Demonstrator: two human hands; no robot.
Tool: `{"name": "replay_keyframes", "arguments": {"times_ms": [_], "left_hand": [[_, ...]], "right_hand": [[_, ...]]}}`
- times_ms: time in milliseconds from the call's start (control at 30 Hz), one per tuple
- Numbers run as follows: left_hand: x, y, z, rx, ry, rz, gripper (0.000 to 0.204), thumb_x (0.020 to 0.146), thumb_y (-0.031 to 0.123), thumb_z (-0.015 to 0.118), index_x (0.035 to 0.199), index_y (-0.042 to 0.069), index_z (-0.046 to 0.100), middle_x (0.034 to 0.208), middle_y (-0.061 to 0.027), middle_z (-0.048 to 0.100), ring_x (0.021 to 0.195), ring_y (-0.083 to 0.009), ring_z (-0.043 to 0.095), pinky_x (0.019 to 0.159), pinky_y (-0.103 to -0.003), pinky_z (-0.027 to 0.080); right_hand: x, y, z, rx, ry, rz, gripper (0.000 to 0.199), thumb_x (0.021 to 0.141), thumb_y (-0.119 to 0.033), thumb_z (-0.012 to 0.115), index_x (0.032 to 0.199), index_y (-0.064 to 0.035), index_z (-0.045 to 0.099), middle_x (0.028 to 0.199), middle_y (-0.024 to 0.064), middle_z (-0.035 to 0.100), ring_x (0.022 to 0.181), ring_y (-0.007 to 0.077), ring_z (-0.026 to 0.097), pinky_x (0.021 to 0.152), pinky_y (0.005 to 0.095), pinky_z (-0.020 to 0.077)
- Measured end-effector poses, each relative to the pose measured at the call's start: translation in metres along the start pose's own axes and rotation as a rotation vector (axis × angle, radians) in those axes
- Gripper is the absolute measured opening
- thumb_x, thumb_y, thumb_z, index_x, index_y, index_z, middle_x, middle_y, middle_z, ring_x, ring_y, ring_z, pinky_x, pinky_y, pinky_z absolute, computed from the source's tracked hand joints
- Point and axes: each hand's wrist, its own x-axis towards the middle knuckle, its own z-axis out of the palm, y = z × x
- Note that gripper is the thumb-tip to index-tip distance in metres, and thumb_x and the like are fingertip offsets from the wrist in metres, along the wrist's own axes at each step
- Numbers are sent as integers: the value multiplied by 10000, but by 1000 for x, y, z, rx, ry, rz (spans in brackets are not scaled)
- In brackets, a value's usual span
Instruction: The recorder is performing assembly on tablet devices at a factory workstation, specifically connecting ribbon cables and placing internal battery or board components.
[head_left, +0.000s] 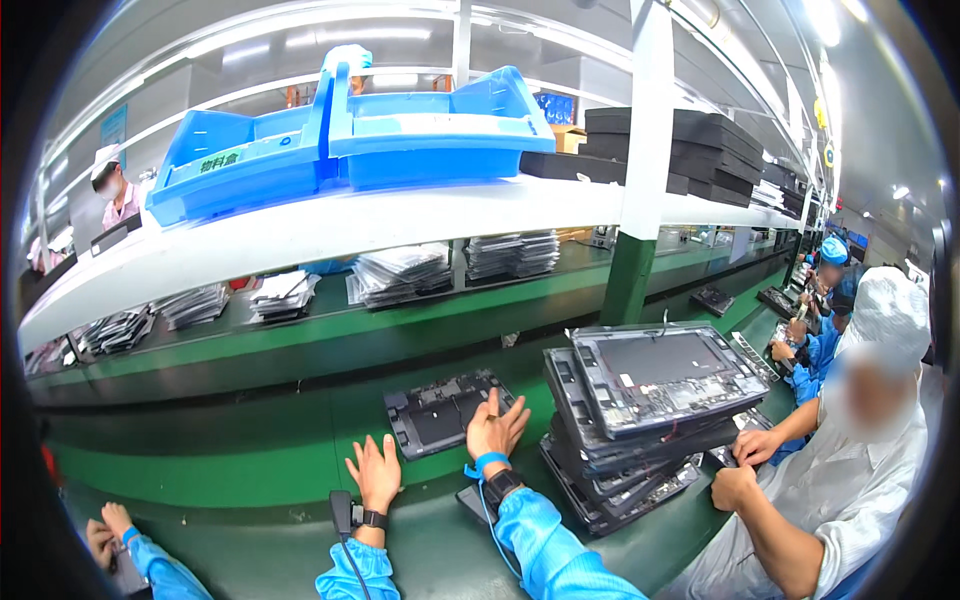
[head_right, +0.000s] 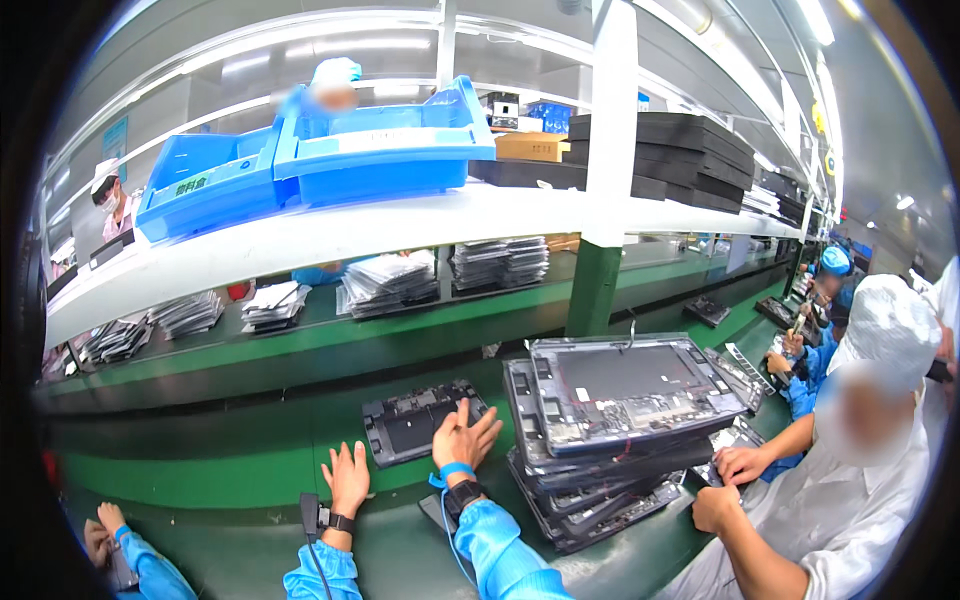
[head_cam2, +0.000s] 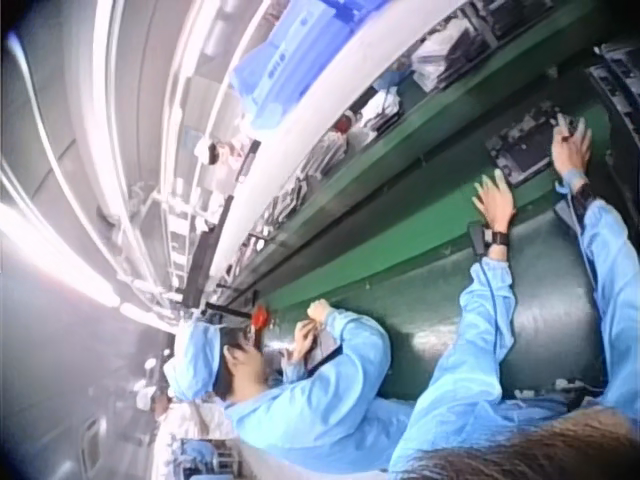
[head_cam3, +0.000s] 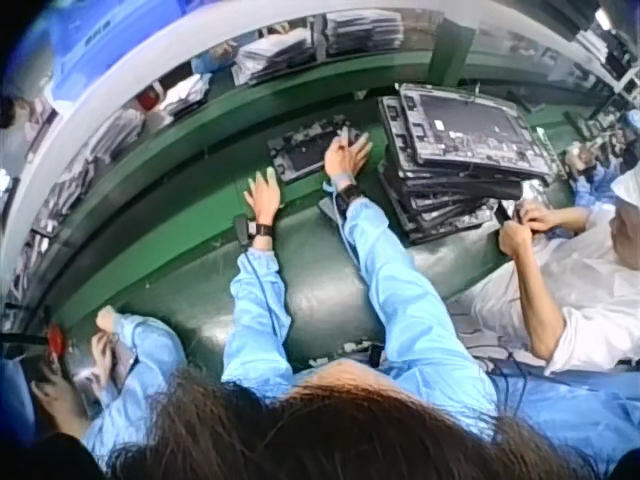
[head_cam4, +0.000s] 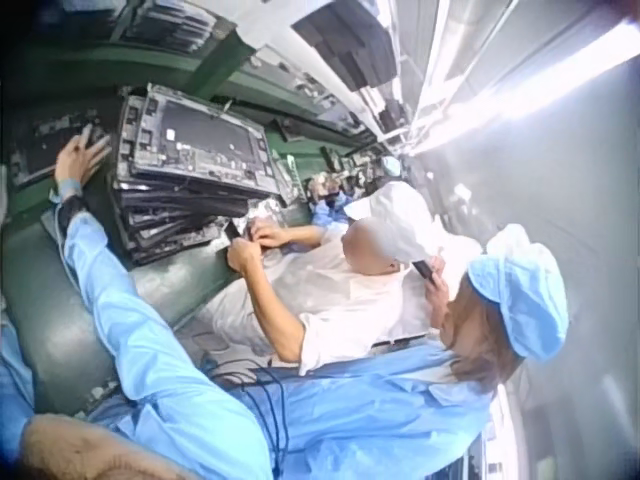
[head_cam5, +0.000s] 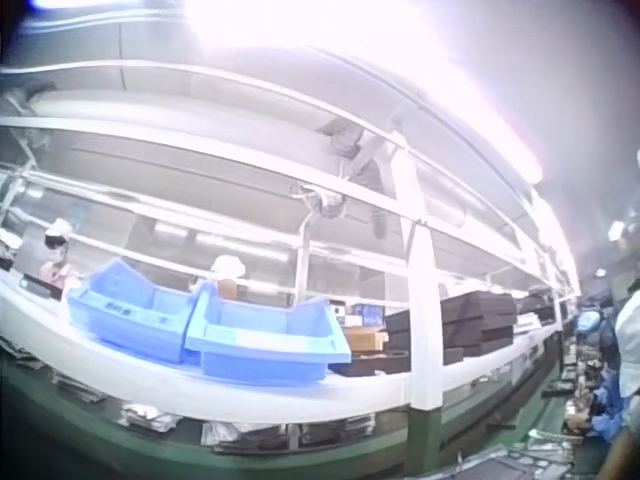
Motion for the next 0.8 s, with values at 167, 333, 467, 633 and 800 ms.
{"name": "replay_keyframes", "arguments": {"times_ms": [167, 333, 467, 633, 800], "left_hand": [[23, -5, 17, -145, -36, 52, 728, 1034, 493, 275, 1451, -100, 341, 1466, -261, 433, 1412, -368, 349, 1199, -477, 138], [37, -15, 14, -543, 78, -57, 592, 1029, 395, 414, 1408, -59, 435, 1357, -286, 534, 1236, -426, 535, 1074, -413, 398], [15, -1, -24, -1195, -86, -310, 419, 1048, 275, 386, 1292, -51, 483, 1184, -164, 627, 1058, -290, 644, 901, -460, 540], [-71, -35, -97, -1292, -346, -341, 381, 1039, 191, 365, 1326, -54, 413, 1217, -150, 577, 1044, -300, 650, 882, -472, 570], [-173, -61, -124, -1240, -337, -429, 453, 1035, 161, 391, 1447, -9, 313, 1309, -160, 530, 1075, -292, 644, 904, -453, 559]], "right_hand": [[44, 35, 48, -61, 50, 132, 486, 968, -387, 377, 1415, -255, 519, 1326, 197, 490, 1212, 382, 435, 1040, 509, 351], [38, 23, 26, 81, 4, 182, 497, 953, -390, 402, 1388, -203, 555, 1199, 181, 558, 1145, 363, 484, 1023, 482, 369], [18, 20, 7, 271, -117, 184, 512, 956, -378, 390, 1388, -163, 559, 1215, 211, 545, 1176, 387, 459, 1069, 471, 325], [-27, 17, -30, 422, -295, -46, 460, 990, -302, 380, 1337, -86, 591, 1211, 220, 541, 1167, 373, 449, 1067, 444, 320], [-86, 35, -83, 420, -535, -101, 455, 1034, -299, 356, 1337, -38, 574, 1254, 151, 513, 1158, 247, 498, 1044, 370, 361]]}}
